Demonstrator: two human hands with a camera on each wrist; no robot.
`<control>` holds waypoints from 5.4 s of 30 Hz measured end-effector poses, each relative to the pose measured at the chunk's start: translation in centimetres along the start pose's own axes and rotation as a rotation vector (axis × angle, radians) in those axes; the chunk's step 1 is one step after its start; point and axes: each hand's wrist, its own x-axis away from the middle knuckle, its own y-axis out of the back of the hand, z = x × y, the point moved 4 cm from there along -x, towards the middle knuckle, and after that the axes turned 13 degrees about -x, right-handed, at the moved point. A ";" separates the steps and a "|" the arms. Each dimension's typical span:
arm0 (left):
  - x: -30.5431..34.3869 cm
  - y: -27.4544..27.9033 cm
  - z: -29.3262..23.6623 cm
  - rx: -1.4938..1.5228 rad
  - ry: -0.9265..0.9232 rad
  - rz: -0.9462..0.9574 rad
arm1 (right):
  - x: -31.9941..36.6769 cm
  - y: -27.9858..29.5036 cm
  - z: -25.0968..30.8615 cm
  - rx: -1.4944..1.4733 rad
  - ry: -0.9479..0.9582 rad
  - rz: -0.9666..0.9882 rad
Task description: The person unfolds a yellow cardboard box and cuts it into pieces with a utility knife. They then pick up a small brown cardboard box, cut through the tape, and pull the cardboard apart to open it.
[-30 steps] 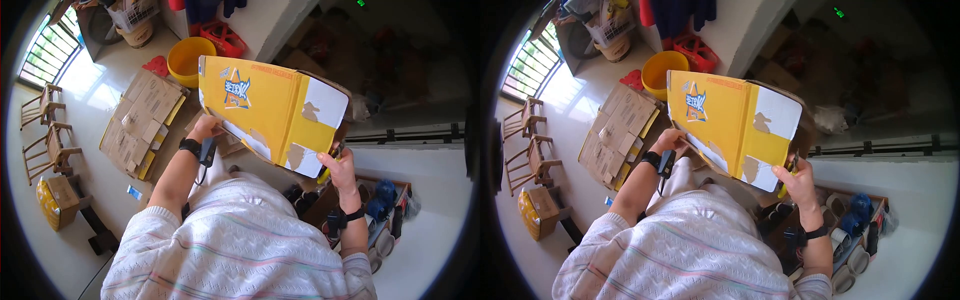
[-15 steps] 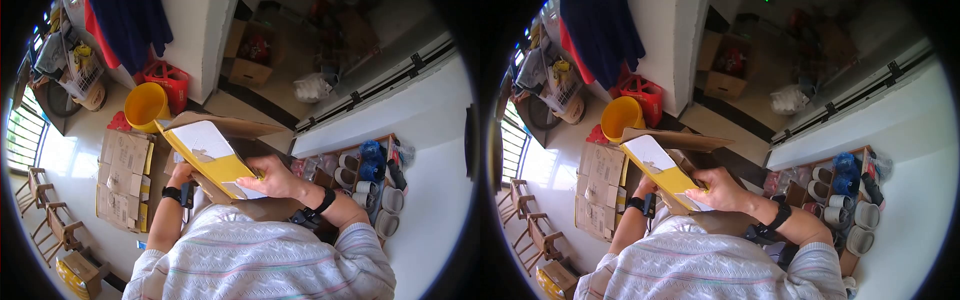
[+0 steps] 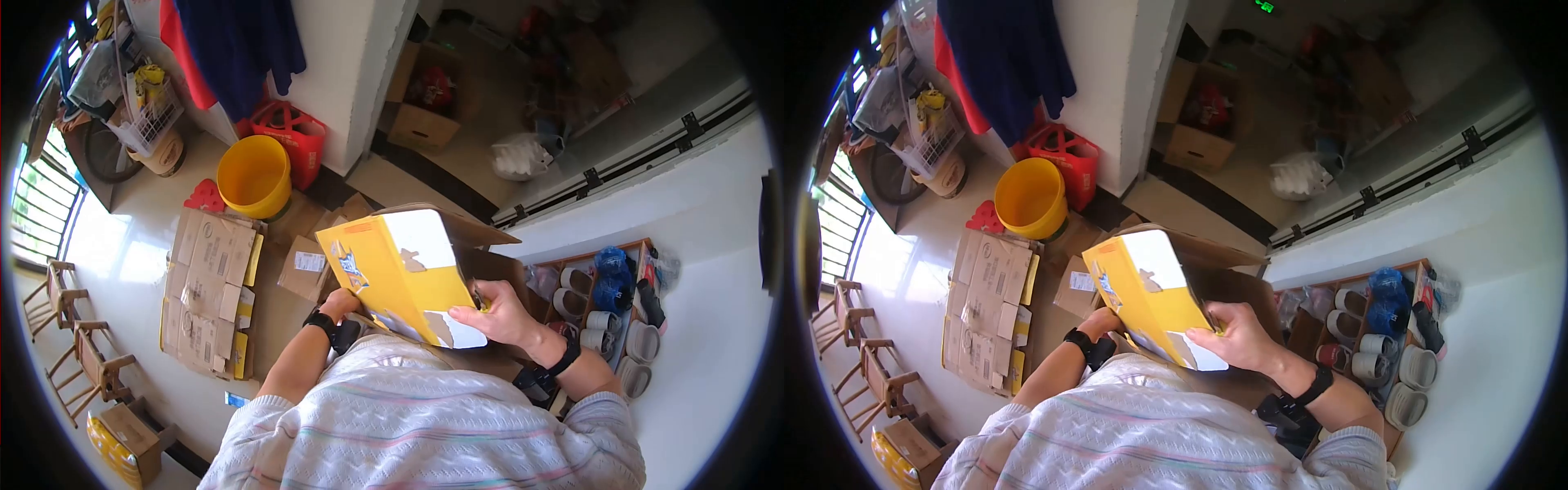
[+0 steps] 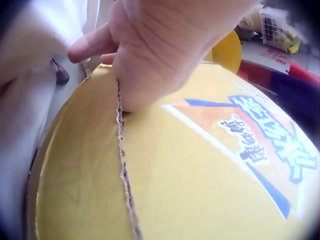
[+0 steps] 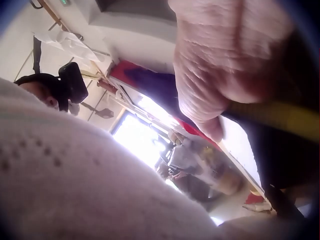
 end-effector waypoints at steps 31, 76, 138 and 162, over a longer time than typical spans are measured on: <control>5.7 3.3 0.9 0.670 0.161 0.163 | 0.7 7.1 -3.8 -0.256 -0.139 -0.335; 13.8 23.0 2.3 0.152 0.282 -1.481 | 3.6 24.0 -2.9 -1.183 0.164 -0.474; 10.9 8.1 -16.3 0.294 -0.400 -0.178 | -11.8 15.3 -17.9 -0.066 -0.706 -0.340; 11.7 10.3 -17.1 -0.613 -0.699 -0.554 | -8.8 0.5 -21.8 -0.342 -0.732 -0.315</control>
